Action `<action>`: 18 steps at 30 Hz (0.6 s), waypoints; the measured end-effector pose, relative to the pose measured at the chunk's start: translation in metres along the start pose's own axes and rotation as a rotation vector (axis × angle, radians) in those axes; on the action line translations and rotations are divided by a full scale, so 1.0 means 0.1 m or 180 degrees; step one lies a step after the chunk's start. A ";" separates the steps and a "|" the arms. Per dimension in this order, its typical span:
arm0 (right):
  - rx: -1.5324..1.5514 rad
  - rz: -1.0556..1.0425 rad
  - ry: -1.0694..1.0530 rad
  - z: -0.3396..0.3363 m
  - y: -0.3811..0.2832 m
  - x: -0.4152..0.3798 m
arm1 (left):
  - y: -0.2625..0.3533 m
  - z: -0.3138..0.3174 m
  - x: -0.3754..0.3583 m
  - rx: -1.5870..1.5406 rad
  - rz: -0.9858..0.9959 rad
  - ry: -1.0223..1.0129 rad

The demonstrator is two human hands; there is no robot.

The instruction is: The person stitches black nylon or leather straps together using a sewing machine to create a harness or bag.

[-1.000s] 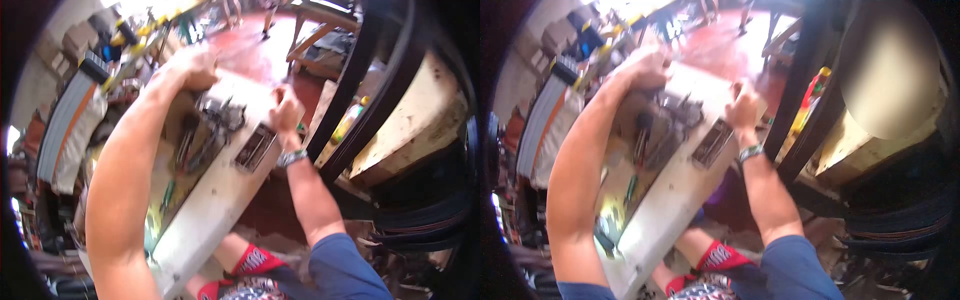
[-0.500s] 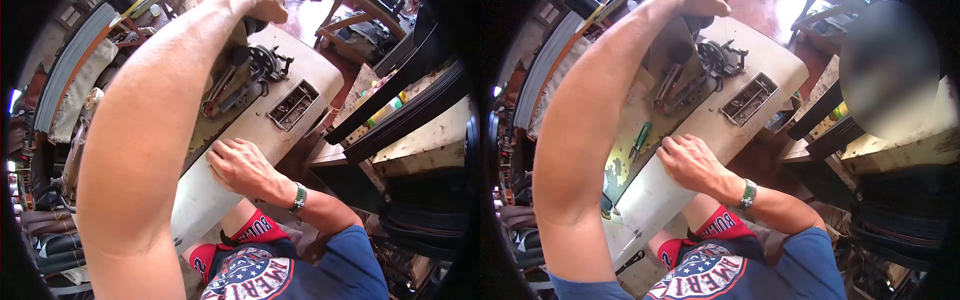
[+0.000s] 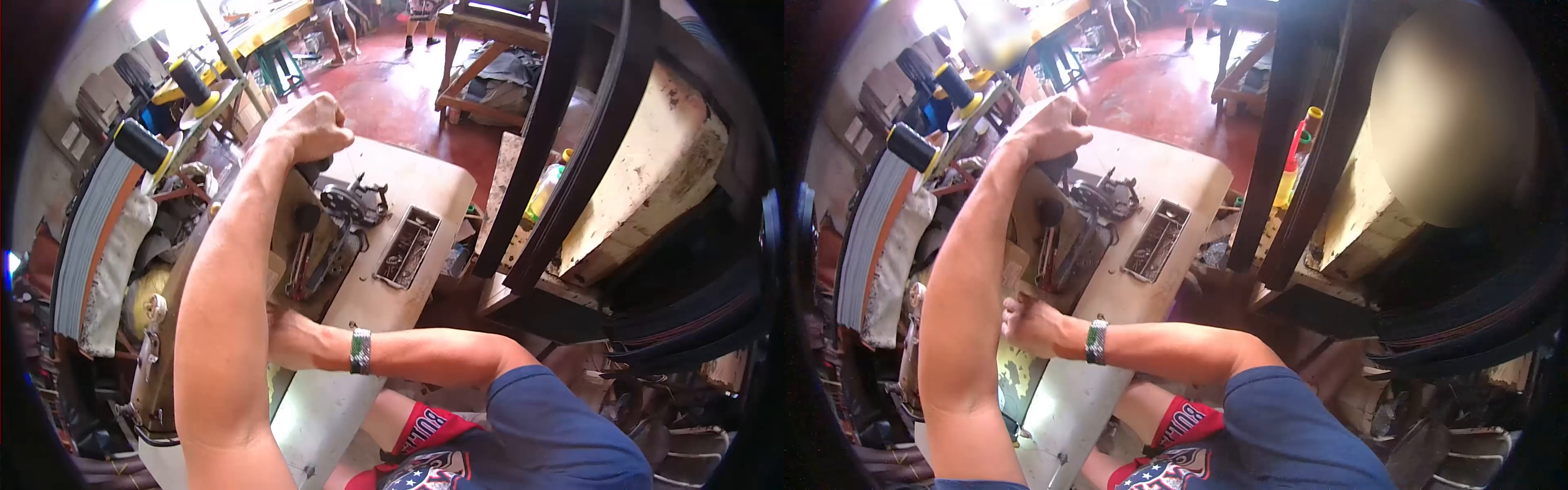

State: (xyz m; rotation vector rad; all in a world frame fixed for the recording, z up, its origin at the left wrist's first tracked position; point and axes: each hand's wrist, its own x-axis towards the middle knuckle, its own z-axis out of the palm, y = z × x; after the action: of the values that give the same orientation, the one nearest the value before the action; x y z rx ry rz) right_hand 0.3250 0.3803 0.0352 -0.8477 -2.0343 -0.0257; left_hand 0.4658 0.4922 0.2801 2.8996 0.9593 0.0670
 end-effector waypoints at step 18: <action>-0.1080 0.2709 0.0134 -2.59 0.97 -0.13 | -0.08 0.08 0.02 0.0006 -0.0081 0.0324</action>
State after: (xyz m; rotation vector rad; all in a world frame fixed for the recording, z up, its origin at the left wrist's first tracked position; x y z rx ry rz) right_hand 0.5759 0.3631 0.1503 -1.8465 -1.5049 0.0886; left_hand 0.4635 0.4991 0.2714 2.9099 1.0121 0.2142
